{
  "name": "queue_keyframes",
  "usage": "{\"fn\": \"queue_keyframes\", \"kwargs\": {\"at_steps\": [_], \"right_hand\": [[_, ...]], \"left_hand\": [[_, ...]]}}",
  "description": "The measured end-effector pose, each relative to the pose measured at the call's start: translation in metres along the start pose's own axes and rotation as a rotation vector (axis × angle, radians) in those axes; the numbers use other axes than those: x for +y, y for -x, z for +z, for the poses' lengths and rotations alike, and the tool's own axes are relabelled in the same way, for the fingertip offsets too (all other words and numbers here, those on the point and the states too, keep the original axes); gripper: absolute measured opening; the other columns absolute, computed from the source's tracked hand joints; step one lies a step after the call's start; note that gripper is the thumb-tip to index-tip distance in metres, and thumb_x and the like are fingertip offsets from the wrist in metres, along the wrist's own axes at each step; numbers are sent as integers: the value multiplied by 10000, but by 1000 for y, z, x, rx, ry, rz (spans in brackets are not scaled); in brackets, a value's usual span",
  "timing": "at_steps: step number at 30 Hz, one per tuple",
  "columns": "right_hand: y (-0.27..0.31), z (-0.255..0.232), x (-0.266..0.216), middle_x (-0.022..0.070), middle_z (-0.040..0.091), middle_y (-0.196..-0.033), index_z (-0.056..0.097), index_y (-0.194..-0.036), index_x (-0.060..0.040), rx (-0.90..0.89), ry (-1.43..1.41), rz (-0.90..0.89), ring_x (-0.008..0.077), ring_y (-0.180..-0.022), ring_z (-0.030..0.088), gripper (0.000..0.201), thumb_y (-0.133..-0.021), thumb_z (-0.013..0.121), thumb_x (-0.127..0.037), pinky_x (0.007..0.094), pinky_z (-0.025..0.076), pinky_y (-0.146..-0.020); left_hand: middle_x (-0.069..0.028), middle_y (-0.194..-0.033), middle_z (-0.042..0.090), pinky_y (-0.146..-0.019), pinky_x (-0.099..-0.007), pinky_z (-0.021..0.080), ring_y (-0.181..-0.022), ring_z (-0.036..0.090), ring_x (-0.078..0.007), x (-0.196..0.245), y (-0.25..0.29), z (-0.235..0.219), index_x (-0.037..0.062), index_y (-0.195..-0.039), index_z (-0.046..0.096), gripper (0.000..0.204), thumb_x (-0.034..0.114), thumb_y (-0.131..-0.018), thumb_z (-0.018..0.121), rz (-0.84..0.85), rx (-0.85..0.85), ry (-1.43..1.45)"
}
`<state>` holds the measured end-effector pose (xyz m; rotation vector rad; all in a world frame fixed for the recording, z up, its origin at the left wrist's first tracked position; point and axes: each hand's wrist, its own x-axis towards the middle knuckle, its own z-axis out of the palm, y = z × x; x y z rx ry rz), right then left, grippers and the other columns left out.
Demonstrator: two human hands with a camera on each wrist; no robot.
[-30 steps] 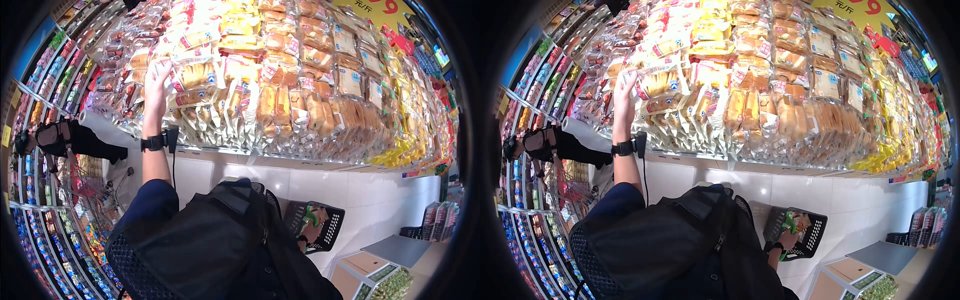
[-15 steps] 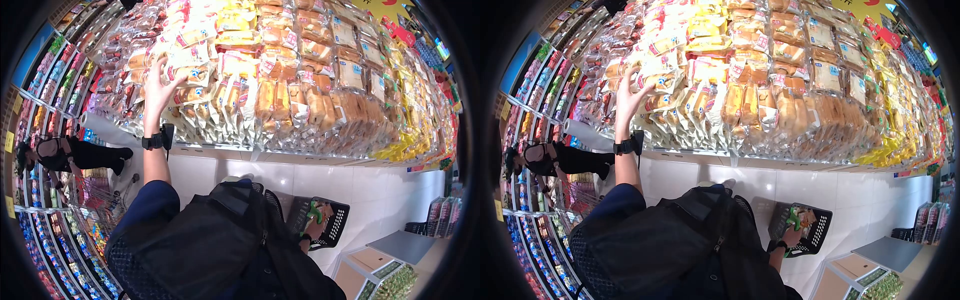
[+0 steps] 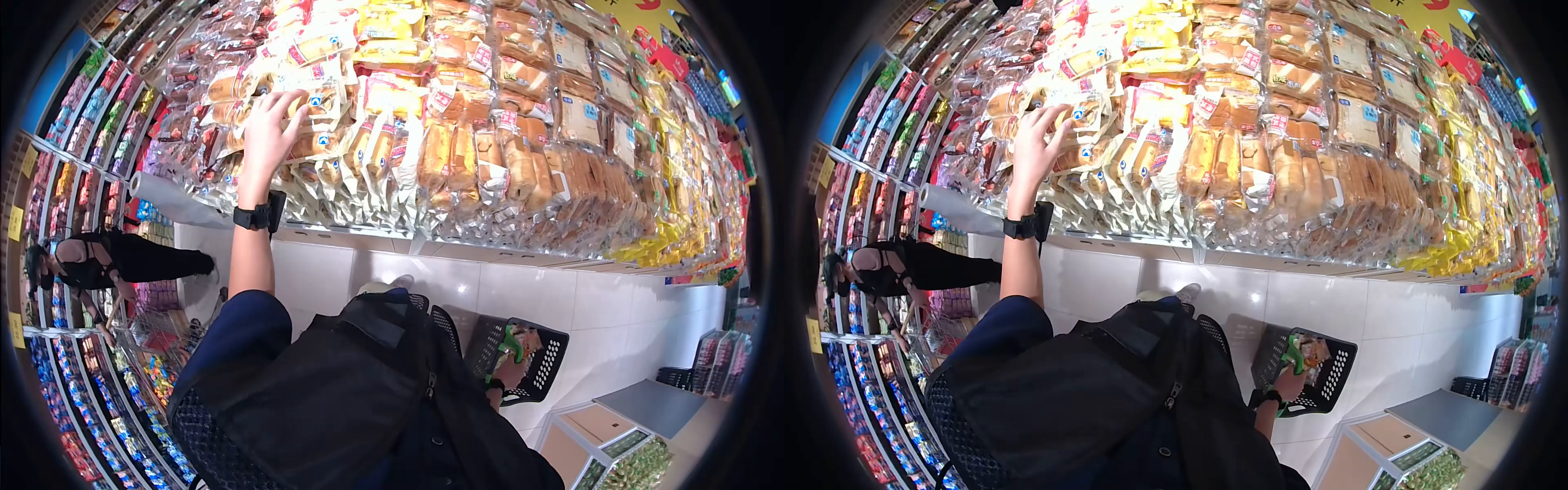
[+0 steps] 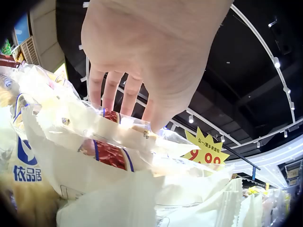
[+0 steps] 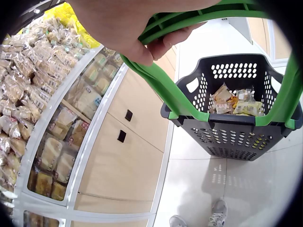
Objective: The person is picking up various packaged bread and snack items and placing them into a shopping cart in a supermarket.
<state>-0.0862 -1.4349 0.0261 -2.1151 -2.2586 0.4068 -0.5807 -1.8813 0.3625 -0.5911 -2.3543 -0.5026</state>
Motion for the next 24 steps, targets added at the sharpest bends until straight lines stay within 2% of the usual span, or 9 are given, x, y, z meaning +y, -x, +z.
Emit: {"fn": "queue_keyframes", "kwargs": {"at_steps": [5, 9, 11, 16, 20, 21, 22, 23, 24], "right_hand": [[-1, -3, 1, 156, 700, -1135, 601, -1331, -192, -15, -15, 8, 402, -999, 667, 526, -867, 623, -440, 539, 516, -827], [-2, -2, 5, 165, 704, -1077, 624, -1237, -177, 8, -31, -19, 409, -963, 671, 454, -867, 622, -440, 547, 519, -791], [-2, -1, 6, 169, 705, -1049, 628, -1198, -172, 11, -35, -31, 412, -951, 671, 428, -865, 622, -441, 550, 520, -775], [1, 0, 10, 175, 705, -986, 627, -1178, -194, 46, 19, -53, 423, -899, 673, 393, -871, 616, -441, 555, 518, -734], [-11, 15, 14, 176, 705, -979, 635, -1193, -167, 100, 12, -136, 424, -874, 673, 445, -863, 631, -466, 559, 514, -721], [-10, 22, 24, 183, 703, -971, 647, -1183, -146, 123, 57, -115, 423, -873, 672, 461, -858, 640, -474, 559, 512, -720], [-4, -1, -3, 175, 696, -1063, 622, -1276, -213, 1, 95, 4, 407, -988, 666, 494, -856, 655, -471, 547, 523, -809], [-18, 0, -5, 185, 695, -1064, 610, -1299, -231, -91, 37, -32, 405, -987, 667, 514, -846, 665, -469, 536, 526, -812], [-23, 12, -1, 196, 691, -1061, 617, -1273, -217, -46, -24, -82, 408, -985, 664, 497, -842, 669, -460, 544, 527, -798]], "left_hand": [[-75, -1040, 648, -858, -372, 477, -912, 586, -257, -6, 6, 8, 138, -1167, 683, 244, 180, -929, 647, 9, 29, -47], [-77, -1043, 651, -859, -370, 476, -915, 587, -254, 4, 7, 4, 111, -1147, 683, 224, 182, -939, 638, -8, 39, -13], [-95, -1072, 658, -899, -398, 495, -1044, 605, -291, 4, 6, 5, 110, -1110, 681, 209, 213, -932, 648, -84, 34, 14], [-98, -975, 678, -821, -371, 507, -937, 638, -266, 29, 3, 5, 60, -1045, 673, 181, 195, -923, 667, -72, 132, 63], [-115, -893, 705, -745, -319, 519, -799, 674, -242, 92, 2, 21, 9, -979, 691, 125, 115, -917, 672, -2, 124, 395], [-117, -901, 709, -738, -321, 519, -807, 679, -234, 111, 2, 33, -8, -970, 692, 111, 85, -915, 665, 96, 69, 451], [-119, -888, 708, -731, -322, 518, -800, 679, -229, 141, 1, 41, -9, -962, 692, 98, 71, -911, 665, 164, 0, 507], [-121, -875, 706, -725, -323, 517, -792, 678, -223, 172, 5, 48, -10, -953, 692, 86, 57, -907, 665, 234, -67, 564], [-123, -870, 706, -722, -322, 517, -786, 678, -225, 205, 13, 59, -9, -948, 693, 78, 48, -901, 667, 252, -183, 657]]}}
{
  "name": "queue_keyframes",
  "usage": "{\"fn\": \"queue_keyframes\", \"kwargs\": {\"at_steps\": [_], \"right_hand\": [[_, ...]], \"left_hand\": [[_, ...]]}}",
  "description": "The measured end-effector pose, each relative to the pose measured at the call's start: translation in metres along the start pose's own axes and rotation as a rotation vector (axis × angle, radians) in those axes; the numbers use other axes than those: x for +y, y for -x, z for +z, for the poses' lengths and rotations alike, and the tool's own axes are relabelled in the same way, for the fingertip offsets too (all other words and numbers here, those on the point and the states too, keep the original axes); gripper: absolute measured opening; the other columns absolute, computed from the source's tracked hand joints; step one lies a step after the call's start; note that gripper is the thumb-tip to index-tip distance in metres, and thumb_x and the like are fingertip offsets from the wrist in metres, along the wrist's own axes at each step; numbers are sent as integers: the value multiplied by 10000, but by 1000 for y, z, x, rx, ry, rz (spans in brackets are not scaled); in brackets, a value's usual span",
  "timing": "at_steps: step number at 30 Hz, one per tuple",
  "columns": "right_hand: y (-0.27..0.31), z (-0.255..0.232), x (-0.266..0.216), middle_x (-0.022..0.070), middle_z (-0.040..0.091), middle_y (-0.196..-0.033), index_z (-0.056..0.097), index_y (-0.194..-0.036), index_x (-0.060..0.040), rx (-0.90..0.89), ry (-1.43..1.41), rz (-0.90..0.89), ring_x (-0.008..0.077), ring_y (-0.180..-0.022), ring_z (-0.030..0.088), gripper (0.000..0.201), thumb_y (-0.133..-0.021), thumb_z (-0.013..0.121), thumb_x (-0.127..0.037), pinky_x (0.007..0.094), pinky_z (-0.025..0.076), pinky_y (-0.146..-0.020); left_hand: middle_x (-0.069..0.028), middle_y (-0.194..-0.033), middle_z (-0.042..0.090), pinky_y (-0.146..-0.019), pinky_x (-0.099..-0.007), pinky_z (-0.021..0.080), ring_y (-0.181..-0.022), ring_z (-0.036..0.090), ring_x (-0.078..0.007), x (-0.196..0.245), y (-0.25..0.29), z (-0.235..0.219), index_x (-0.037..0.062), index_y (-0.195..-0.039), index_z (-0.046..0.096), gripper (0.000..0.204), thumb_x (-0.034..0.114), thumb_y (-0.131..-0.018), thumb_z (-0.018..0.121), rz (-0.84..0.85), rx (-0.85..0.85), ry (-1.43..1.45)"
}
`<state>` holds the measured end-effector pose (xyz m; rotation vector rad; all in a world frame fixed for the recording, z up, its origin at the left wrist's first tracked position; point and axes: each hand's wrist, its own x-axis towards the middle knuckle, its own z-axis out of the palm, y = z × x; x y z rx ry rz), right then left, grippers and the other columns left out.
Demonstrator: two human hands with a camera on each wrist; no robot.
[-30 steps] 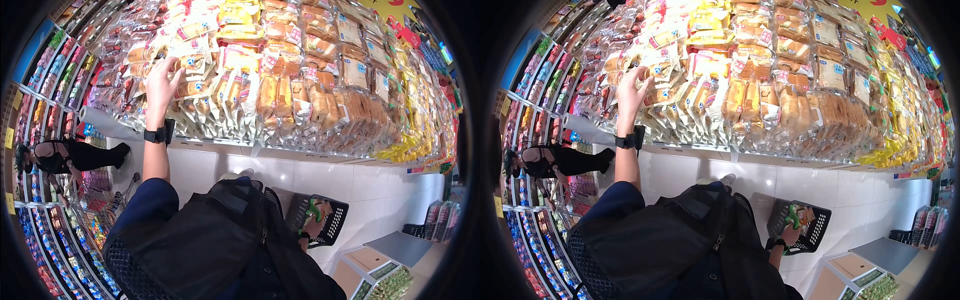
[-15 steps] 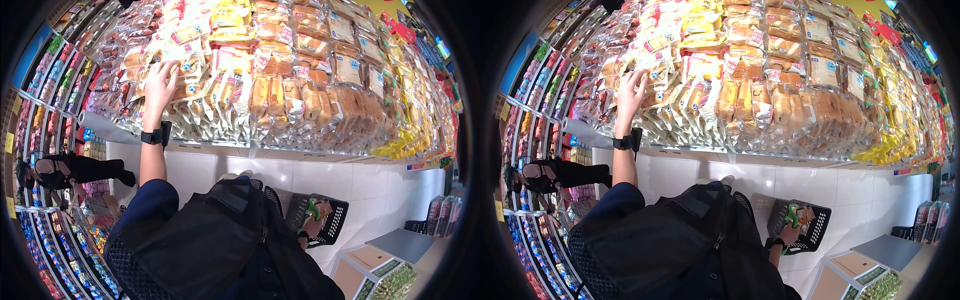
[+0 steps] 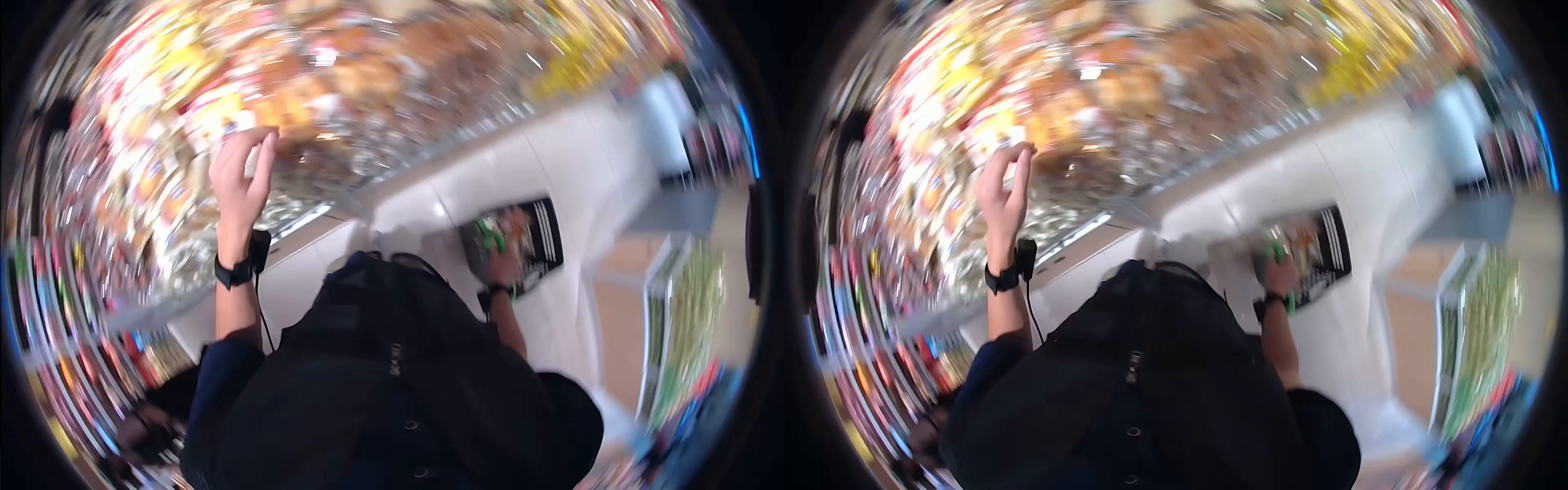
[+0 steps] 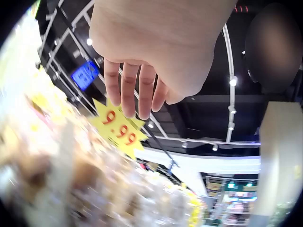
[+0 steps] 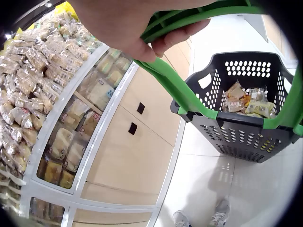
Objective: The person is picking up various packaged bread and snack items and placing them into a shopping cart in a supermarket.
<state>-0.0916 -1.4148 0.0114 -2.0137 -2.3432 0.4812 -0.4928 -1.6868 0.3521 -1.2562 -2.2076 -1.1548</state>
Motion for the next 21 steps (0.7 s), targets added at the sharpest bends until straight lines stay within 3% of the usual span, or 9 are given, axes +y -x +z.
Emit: {"fn": "queue_keyframes", "kwargs": {"at_steps": [1, 2, 5, 6, 8, 14, 17, 19, 21], "right_hand": [[-8, 16, 15, 206, 693, -1032, 629, -1229, -181, 14, -25, -72, 415, -964, 665, 463, -851, 653, -448, 547, 526, -787], [-11, 18, 23, 202, 698, -990, 632, -1188, -143, 45, -49, -83, 424, -925, 667, 449, -860, 633, -450, 536, 526, -779], [-18, 3, 20, 176, 704, -917, 668, -1075, -135, 16, -189, -124, 394, -868, 676, 363, -885, 609, -439, 512, 528, -737], [-24, -1, 19, 170, 706, -909, 676, -1060, -138, 27, -217, -153, 379, -866, 679, 355, -886, 610, -440, 507, 529, -734], [-23, -5, 23, 159, 709, -874, 684, -1049, -146, 53, -241, -103, 365, -841, 684, 357, -879, 620, -454, 494, 533, -722], [-38, -6, 41, 133, 698, -820, 696, -977, -133, 42, -393, -66, 337, -778, 687, 349, -875, 617, -458, 462, 538, -688], [-38, -11, 46, 134, 698, -839, 677, -971, -102, 52, -363, -88, 329, -782, 685, 370, -884, 613, -455, 455, 540, -694], [-41, -12, 51, 129, 698, -854, 657, -968, -78, 19, -354, -76, 322, -804, 686, 377, -886, 610, -443, 451, 542, -704], [-47, -11, 53, 121, 694, -833, 652, -966, -79, 102, -352, -162, 324, -797, 686, 374, -887, 604, -441, 450, 543, -703]], "left_hand": [[-124, -866, 706, -719, -321, 517, -780, 679, -227, 19, -2, 32, -7, -943, 694, 71, 40, -896, 669, -8, -108, 101], [-122, -865, 704, -716, -321, 517, -775, 678, -238, 31, 0, 70, -1, -935, 698, 68, 41, -890, 669, 135, -190, 175], [-137, -874, 694, -710, -320, 520, -760, 667, -261, 70, 21, 175, 9, -954, 700, 106, 88, -884, 687, 200, -558, 385], [-137, -874, 694, -710, -320, 520, -760, 667, -261, 78, 29, 206, 9, -954, 700, 106, 88, -884, 687, 235, -604, 409], [-131, -884, 700, -709, -315, 521, -753, 667, -244, 92, 46, 264, 20, -1001, 696, 148, 133, -907, 678, 182, -828, 454], [-85, -877, 715, -705, -293, 522, -746, 658, -165, 135, 93, 383, 22, -1051, 680, 235, 235, -968, 623, 64, -1357, 525], [-62, -884, 714, -735, -272, 510, -795, 651, -128, 154, 109, 429, 14, -1086, 676, 256, 239, -985, 608, 94, -1536, 548], [-59, -876, 710, -727, -265, 504, -785, 644, -124, 164, 114, 460, 15, -1083, 677, 257, 241, -987, 603, 99, -1587, 575], [-50, -860, 704, -711, -261, 498, -771, 636, -114, 171, 117, 495, 17, -1068, 679, 250, 241, -989, 600, 125, -1628, 601]]}}
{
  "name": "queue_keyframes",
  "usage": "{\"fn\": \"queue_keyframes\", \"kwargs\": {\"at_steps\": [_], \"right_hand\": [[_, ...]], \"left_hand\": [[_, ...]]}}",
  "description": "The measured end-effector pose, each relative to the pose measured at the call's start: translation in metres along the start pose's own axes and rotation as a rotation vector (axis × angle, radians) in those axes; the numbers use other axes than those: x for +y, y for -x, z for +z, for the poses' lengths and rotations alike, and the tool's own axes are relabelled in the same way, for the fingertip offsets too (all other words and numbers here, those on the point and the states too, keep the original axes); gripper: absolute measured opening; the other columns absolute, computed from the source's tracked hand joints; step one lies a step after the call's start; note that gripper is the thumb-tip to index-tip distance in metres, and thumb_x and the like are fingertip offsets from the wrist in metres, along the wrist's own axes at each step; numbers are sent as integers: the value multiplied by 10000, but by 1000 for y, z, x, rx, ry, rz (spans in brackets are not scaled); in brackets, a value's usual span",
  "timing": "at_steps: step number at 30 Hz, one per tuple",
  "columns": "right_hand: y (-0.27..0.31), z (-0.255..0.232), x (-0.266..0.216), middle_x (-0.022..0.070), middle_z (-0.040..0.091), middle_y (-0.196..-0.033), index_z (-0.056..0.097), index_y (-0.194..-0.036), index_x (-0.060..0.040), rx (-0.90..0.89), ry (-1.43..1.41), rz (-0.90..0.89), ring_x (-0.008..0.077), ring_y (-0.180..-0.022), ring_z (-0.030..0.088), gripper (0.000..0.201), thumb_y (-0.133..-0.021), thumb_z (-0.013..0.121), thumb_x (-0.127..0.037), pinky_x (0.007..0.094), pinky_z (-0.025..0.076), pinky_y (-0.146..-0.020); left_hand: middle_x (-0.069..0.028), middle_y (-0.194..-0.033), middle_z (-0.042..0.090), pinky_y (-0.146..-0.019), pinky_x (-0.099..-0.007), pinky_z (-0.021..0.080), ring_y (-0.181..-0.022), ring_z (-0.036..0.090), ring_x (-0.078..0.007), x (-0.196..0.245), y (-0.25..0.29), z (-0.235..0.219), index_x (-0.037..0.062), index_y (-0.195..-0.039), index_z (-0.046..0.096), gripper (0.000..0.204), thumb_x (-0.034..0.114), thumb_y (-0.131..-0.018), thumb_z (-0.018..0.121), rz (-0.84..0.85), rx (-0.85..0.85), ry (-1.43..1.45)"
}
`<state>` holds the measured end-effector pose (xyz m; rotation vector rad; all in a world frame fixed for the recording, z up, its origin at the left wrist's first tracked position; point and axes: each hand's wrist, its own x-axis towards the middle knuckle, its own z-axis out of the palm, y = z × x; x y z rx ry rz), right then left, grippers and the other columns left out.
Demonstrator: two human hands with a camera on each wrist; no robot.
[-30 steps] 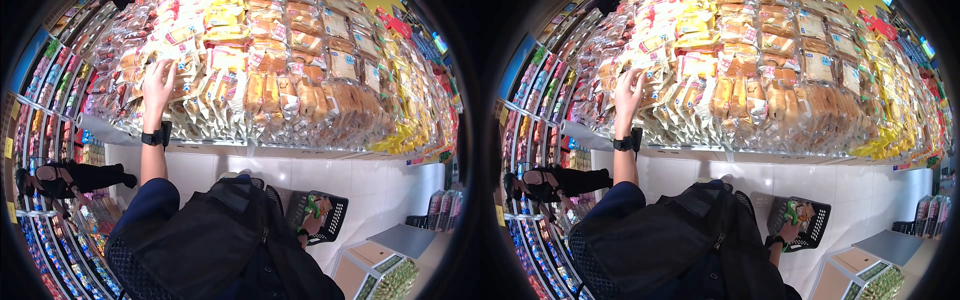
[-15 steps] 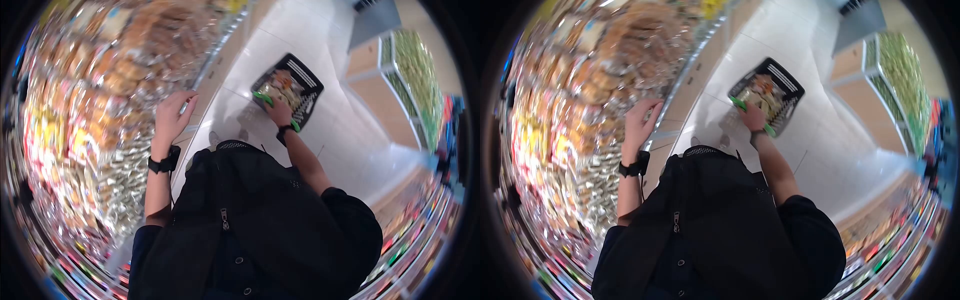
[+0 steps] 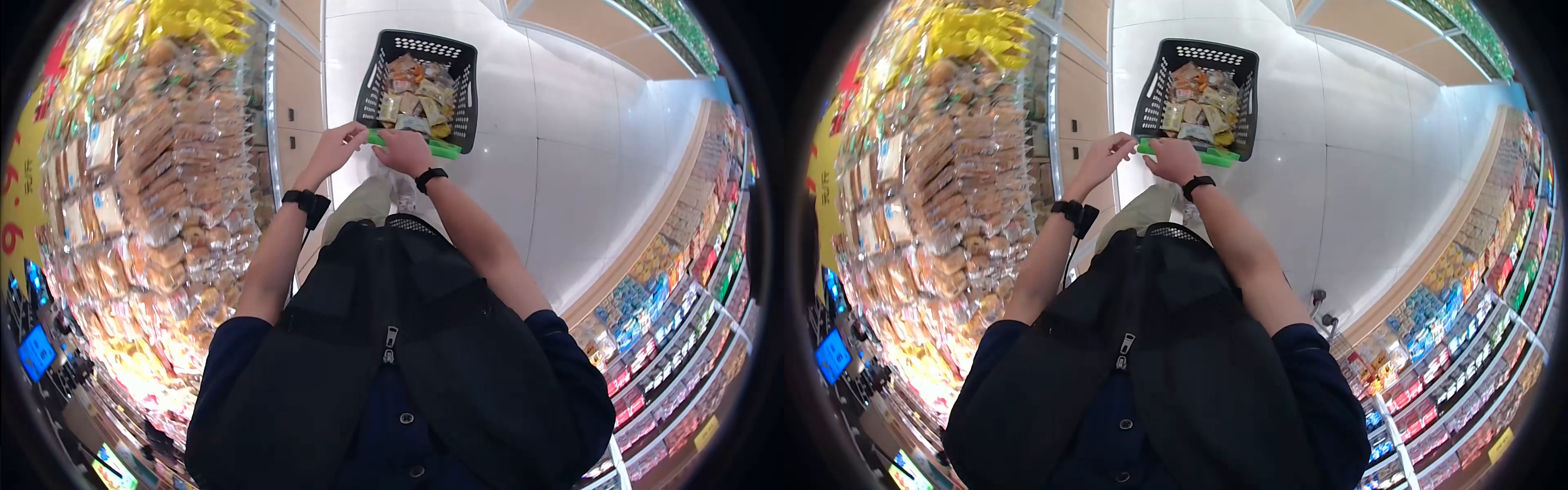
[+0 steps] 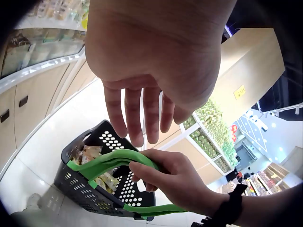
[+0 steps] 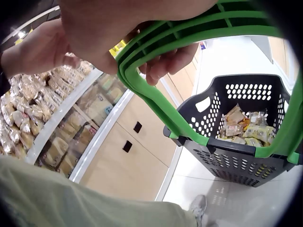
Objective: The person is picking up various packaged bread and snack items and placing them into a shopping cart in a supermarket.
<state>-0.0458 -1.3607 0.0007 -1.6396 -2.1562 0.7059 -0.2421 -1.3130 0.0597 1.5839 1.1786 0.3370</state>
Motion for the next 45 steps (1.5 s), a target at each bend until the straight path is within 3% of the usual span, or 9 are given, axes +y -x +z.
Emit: {"fn": "queue_keyframes", "kwargs": {"at_steps": [6, 10, 12, 18, 22, 25, 29, 40, 45], "right_hand": [[-33, -16, 13, 137, 688, -870, 655, -970, -83, -200, 0, 112, 334, -802, 676, 357, -886, 627, -428, 453, 536, -690], [-40, -28, 37, 133, 688, -868, 684, -990, -79, 1, -212, 77, 366, -801, 663, 327, -908, 632, -391, 452, 526, -679], [-46, -37, 52, 123, 690, -881, 697, -958, -74, 51, -262, 464, 349, -815, 662, 333, -929, 612, -395, 434, 519, -689], [-57, -40, 113, 88, 686, -831, 702, -943, -85, 75, -100, 660, 288, -775, 662, 316, -939, 609, -387, 387, 501, -677], [-76, -51, 120, 68, 678, -791, 699, -948, -87, -85, -310, 864, 237, -714, 660, 267, -927, 634, -345, 359, 495, -621], [-77, -39, 127, 47, 666, -763, 692, -959, -88, 0, -349, 863, 213, -668, 647, 220, -910, 665, -301, 347, 491, -596], [-81, -32, 143, 47, 650, -746, 687, -977, -82, 30, -414, 843, 201, -643, 628, 170, -895, 689, -231, 331, 493, -598], [-97, -27, 179, 71, 635, -770, 682, -1019, -41, 4, -623, 963, 180, -649, 632, 191, -832, 721, -32, 287, 506, -599], [-102, -10, 194, 75, 624, -746, 686, -994, -23, 54, -623, 932, 186, -625, 626, 181, -818, 727, -18, 284, 503, -568]], "left_hand": [[-73, -817, 705, -660, -275, 529, -691, 646, -126, -47, -120, -22, -3, -1041, 684, 275, 253, -966, 620, -84, -9, 144], [-56, -794, 696, -643, -293, 511, -674, 636, -129, -69, -184, -20, 38, -1003, 687, 278, 300, -954, 609, -188, -69, 37], [-47, -815, 695, -649, -265, 513, -675, 622, -108, -74, -213, -17, 14, -1024, 667, 277, 278, -977, 599, -205, -151, 37], [-34, -803, 661, -658, -275, 499, -674, 591, -101, -107, -271, 13, 24, -1006, 650, 257, 275, -976, 606, -222, -263, 25], [-106, -803, 671, -684, -348, 498, -715, 626, -226, -126, -324, 28, 12, -1011, 645, 265, 268, -965, 594, -168, -260, -133], [-177, -888, 687, -741, -443, 505, -846, 655, -365, -166, -368, 48, 36, -984, 644, 247, 266, -941, 562, -128, -356, -275], [-199, -869, 693, -760, -446, 520, -842, 666, -389, -237, -418, 91, 17, -987, 637, 255, 260, -945, 568, -186, -277, -299], [-248, -1193, 625, -998, -471, 471, -1182, 568, -394, -418, -533, 153, 108, -1274, 600, 397, 283, -939, 481, -459, -226, -563], [-185, -1288, 627, -1085, -421, 397, -1259, 524, -357, -441, -568, 154, 76, -1262, 636, 447, 345, -942, 479, -325, -352, -428]]}}
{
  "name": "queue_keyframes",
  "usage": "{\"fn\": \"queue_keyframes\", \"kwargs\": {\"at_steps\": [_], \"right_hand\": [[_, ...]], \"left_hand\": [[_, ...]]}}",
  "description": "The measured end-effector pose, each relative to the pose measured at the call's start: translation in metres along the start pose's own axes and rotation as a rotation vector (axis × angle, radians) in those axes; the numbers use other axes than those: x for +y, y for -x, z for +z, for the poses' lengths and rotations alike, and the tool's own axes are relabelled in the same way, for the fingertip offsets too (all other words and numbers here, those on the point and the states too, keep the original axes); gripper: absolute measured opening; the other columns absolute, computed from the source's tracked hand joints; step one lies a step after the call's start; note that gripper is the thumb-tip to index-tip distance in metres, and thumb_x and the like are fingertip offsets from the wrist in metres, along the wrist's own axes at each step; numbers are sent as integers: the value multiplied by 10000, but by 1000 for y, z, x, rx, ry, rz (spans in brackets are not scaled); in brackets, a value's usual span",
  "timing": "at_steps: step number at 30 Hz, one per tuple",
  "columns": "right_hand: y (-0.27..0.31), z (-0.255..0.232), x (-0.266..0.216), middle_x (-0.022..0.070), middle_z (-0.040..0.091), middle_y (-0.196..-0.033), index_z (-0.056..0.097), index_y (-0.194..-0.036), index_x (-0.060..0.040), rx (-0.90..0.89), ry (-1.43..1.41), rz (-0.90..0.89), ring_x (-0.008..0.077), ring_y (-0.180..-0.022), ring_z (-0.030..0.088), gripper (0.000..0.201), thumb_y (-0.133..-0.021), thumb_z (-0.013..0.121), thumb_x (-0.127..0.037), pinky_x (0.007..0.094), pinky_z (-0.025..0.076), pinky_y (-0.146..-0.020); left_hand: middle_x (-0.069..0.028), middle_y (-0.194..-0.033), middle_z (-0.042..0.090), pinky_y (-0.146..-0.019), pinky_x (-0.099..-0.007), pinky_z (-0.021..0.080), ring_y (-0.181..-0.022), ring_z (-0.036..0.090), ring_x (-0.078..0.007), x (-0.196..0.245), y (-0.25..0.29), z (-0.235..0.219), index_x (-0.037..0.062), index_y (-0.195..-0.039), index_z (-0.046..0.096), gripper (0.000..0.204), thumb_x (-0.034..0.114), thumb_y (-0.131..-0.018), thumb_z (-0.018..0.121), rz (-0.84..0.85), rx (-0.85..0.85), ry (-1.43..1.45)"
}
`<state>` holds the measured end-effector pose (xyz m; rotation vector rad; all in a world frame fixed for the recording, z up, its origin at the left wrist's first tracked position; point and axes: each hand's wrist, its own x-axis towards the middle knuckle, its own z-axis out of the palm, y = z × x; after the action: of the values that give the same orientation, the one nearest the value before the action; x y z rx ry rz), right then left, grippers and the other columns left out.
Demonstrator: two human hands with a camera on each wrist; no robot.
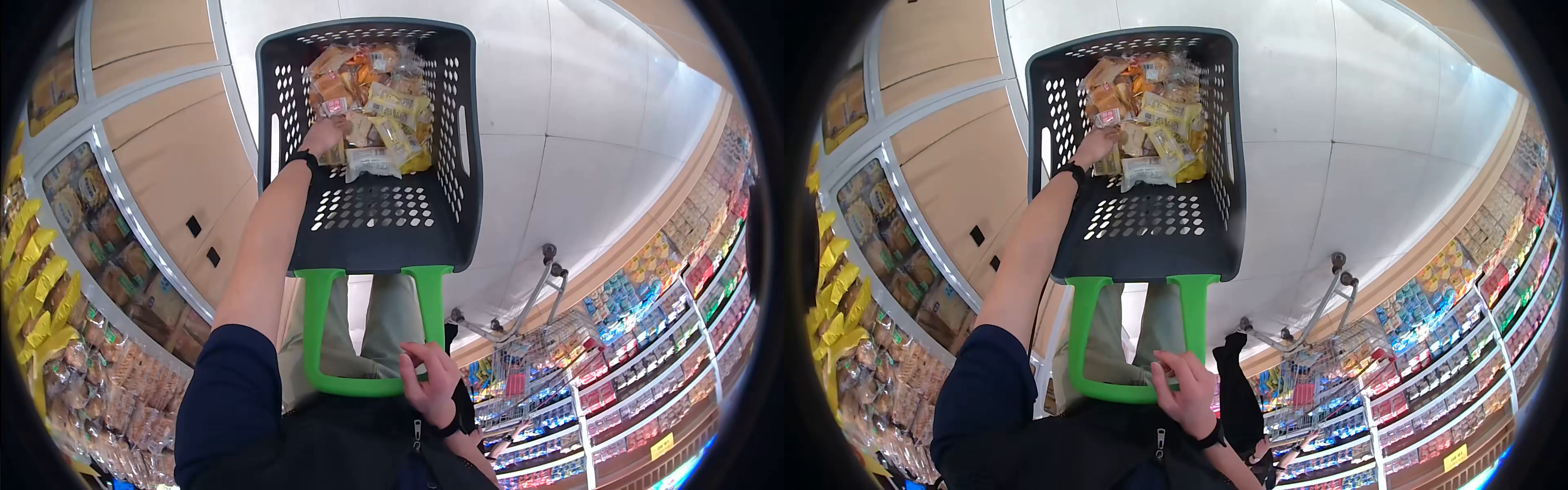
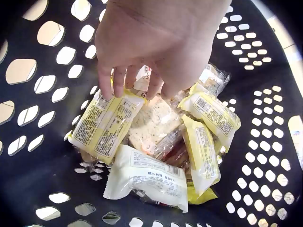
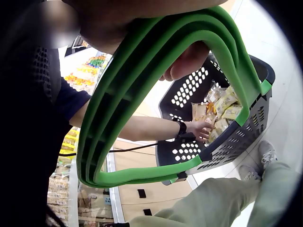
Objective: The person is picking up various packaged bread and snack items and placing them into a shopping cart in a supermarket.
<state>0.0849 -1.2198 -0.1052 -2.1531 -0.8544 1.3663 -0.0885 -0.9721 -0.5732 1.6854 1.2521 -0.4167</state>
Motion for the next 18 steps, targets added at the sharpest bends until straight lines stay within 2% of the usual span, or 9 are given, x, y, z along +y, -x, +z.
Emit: {"fn": "queue_keyframes", "kwargs": {"at_steps": [1, 3, 4, 6, 7, 10, 15, 18], "right_hand": [[1, -1, 0, 77, 624, -742, 688, -989, -24, -10, 2, -3, 187, -620, 625, 178, -816, 729, -17, 284, 501, -559], [7, -3, -3, 79, 624, -738, 690, -984, -24, -19, 2, -1, 188, -615, 624, 175, -814, 731, -17, 284, 498, -551], [10, -6, -6, 80, 629, -738, 691, -984, -26, -29, -8, 5, 189, -613, 624, 170, -818, 729, -21, 286, 497, -550], [17, -13, -9, 82, 634, -737, 691, -983, -28, -35, -23, 9, 190, -612, 624, 165, -822, 727, -26, 288, 497, -549], [21, -15, -7, 80, 643, -739, 692, -981, -33, -25, -9, -10, 191, -611, 625, 156, -829, 725, -35, 288, 497, -549], [25, -25, -11, 73, 658, -741, 693, -978, -44, -11, 5, -39, 191, -610, 626, 139, -841, 721, -51, 290, 497, -550], [36, -13, -14, 62, 669, -743, 689, -970, -64, 19, -21, -37, 188, -606, 638, 103, -878, 698, -109, 292, 493, -548], [46, -15, -17, 68, 677, -759, 686, -970, -68, 51, -70, -16, 194, -613, 649, 112, -894, 686, -150, 301, 496, -557]], "left_hand": [[-185, -1288, 627, -1085, -421, 397, -1259, 524, -357, 7, 9, -3, 76, -1262, 636, 447, 345, -942, 479, 0, -5, -3], [-231, -1252, 627, -1052, -446, 420, -1188, 570, -384, 17, 27, -10, 58, -1234, 647, 431, 336, -955, 472, -206, -24, 103], [-231, -1252, 627, -1052, -446, 420, -1188, 570, -384, 18, 31, -10, 58, -1234, 647, 431, 336, -955, 472, -205, -29, 100], [-263, -1138, 658, -981, -480, 465, -1070, 624, -414, 28, 41, -18, 40, -1149, 685, 393, 325, -960, 492, -191, 113, 43], [-263, -1138, 658, -981, -480, 465, -1070, 624, -414, 35, 45, -25, 40, -1149, 685, 393, 325, -960, 492, -187, 116, 39], [-251, -915, 692, -840, -506, 529, -891, 668, -429, 64, 60, -48, 3, -956, 722, 318, 270, -938, 551, -22, 289, -19], [-269, -853, 670, -784, -509, 535, -821, 661, -438, 94, 115, -81, 18, -937, 716, 230, 213, -906, 598, 102, 224, -76], [-257, -853, 671, -777, -502, 529, -822, 659, -431, 126, 172, -103, 2, -920, 711, 215, 189, -890, 610, 176, 153, -69]]}}
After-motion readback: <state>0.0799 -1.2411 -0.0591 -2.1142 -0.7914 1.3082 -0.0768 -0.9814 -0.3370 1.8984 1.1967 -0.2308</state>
